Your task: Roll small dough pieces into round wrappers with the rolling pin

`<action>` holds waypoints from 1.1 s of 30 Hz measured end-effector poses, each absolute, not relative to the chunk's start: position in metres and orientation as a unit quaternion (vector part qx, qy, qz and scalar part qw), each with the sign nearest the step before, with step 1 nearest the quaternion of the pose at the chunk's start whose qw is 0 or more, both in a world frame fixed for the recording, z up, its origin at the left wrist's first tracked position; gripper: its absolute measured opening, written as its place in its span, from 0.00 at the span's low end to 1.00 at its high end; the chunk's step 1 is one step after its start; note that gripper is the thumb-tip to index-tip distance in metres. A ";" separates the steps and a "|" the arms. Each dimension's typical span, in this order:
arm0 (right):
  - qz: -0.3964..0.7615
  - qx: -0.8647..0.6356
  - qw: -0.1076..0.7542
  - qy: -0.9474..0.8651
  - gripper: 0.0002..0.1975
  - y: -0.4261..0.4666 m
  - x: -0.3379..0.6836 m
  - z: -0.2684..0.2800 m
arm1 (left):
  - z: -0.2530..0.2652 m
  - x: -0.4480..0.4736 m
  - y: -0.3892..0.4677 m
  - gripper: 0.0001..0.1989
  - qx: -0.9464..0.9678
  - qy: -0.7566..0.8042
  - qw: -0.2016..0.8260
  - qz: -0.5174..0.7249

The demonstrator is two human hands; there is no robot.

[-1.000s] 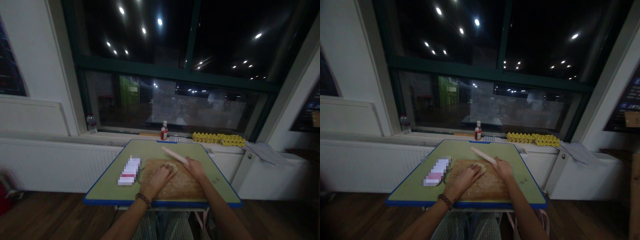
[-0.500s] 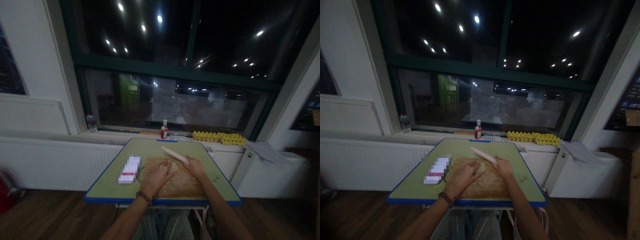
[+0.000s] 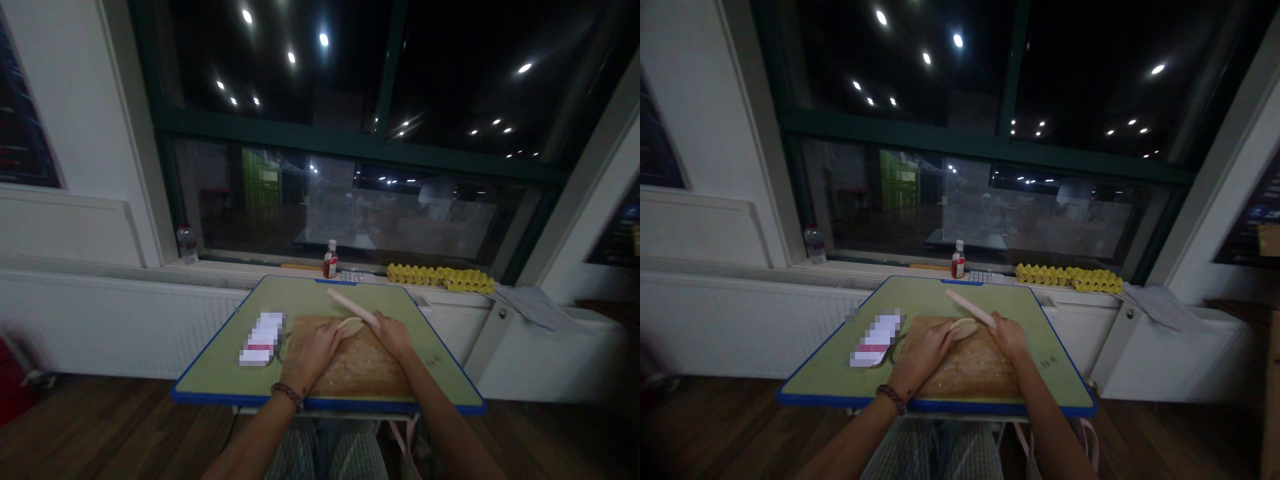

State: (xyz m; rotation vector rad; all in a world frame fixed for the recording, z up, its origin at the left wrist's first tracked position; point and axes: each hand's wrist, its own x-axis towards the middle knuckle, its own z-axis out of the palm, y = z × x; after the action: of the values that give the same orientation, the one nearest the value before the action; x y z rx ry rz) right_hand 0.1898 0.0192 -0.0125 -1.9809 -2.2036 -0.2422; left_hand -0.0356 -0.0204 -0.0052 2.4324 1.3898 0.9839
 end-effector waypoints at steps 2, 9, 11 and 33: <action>-0.084 -0.665 0.082 -0.738 0.15 0.019 0.189 -0.012 | -0.006 -0.037 -0.020 0.16 0.800 0.469 0.100 0.362; -0.084 -0.665 0.073 -0.738 0.13 0.016 0.187 -0.007 | -0.012 -0.038 -0.007 0.17 0.787 0.452 0.124 0.401; -0.087 -0.662 0.075 -0.740 0.12 0.015 0.187 -0.006 | -0.013 -0.038 -0.005 0.18 0.784 0.446 0.136 0.410; -0.092 -0.660 0.078 -0.742 0.14 0.016 0.189 -0.009 | -0.025 -0.038 0.003 0.13 0.768 0.383 0.263 0.441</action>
State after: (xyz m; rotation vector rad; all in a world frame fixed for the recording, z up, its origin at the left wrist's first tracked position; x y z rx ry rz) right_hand 0.1889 0.0160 -0.0094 -1.9764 -2.2206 -0.2760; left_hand -0.0384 0.0033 -0.0252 2.0780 1.0360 1.1917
